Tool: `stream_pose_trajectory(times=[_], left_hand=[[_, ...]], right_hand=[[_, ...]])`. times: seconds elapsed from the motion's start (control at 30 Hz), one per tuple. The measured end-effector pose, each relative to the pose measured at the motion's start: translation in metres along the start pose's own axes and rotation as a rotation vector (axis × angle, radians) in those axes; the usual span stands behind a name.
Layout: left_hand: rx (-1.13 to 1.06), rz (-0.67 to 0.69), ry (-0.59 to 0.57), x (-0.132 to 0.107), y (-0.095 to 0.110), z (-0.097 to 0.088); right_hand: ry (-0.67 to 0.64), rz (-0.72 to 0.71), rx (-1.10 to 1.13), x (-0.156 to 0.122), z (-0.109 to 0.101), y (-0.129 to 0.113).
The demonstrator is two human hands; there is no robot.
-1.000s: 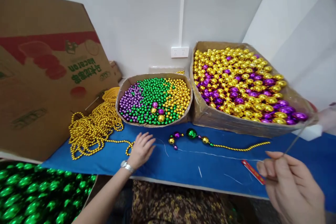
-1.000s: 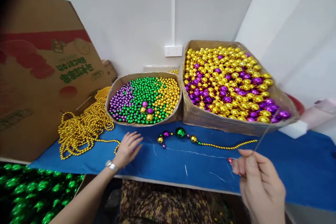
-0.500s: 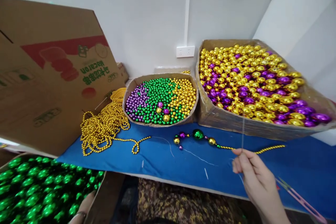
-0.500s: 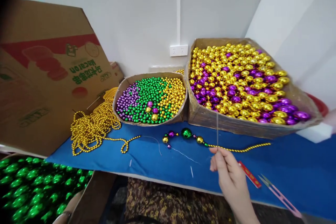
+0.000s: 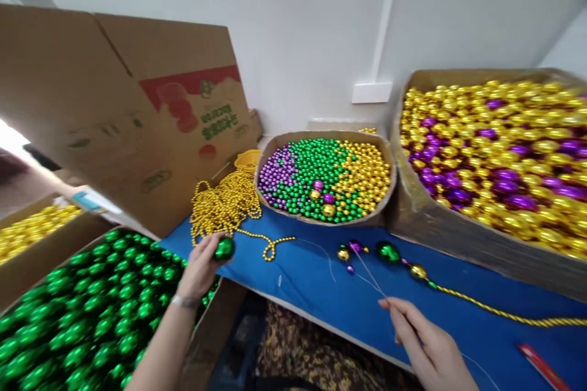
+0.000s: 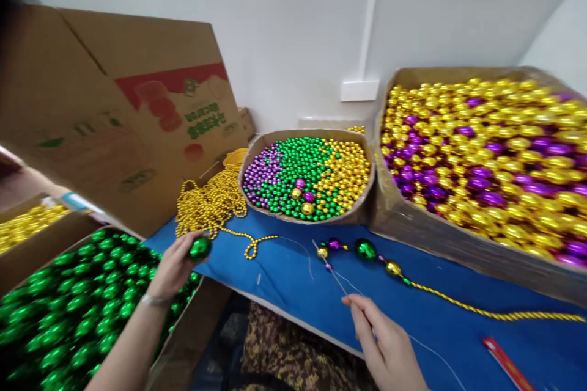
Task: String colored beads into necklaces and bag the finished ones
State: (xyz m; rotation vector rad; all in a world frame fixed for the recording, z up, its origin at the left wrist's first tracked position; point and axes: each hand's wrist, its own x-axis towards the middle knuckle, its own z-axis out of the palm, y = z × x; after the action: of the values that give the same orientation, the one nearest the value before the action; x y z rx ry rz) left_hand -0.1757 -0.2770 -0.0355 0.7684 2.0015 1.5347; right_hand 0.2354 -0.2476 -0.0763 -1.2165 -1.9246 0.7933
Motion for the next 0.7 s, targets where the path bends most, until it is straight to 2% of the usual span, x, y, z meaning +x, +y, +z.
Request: stream_pose_trajectory(times=[0.07, 0.1, 0.2, 0.3, 0.37, 0.53, 0.7], left_hand=[[-0.344, -0.041, -0.339, -0.011, 0.018, 0.034], [-0.472, -0.084, -0.462, -0.017, 0.023, 0.051], [-0.700, -0.223, -0.677, -0.035, 0.023, 0.093], [-0.776, -0.309, -0.784, -0.048, 0.017, 0.119], [-0.797, -0.307, -0.848, -0.054, 0.015, 0.129], [-0.802, -0.264, -0.948, -0.062, 0.014, 0.137], [-0.775, -0.293, -0.920, -0.064, 0.011, 0.141]], right_hand=[[-0.014, -0.105, -0.012, 0.002, 0.012, -0.004], [-0.020, -0.148, -0.014, 0.002, 0.017, -0.006], [-0.034, -0.209, -0.036, 0.001, 0.026, -0.009], [-0.019, -0.231, -0.085, 0.000, 0.027, -0.007], [0.002, -0.252, -0.114, -0.001, 0.025, -0.005], [0.016, -0.271, -0.155, -0.002, 0.024, -0.004], [0.029, -0.268, -0.163, -0.002, 0.024, -0.003]])
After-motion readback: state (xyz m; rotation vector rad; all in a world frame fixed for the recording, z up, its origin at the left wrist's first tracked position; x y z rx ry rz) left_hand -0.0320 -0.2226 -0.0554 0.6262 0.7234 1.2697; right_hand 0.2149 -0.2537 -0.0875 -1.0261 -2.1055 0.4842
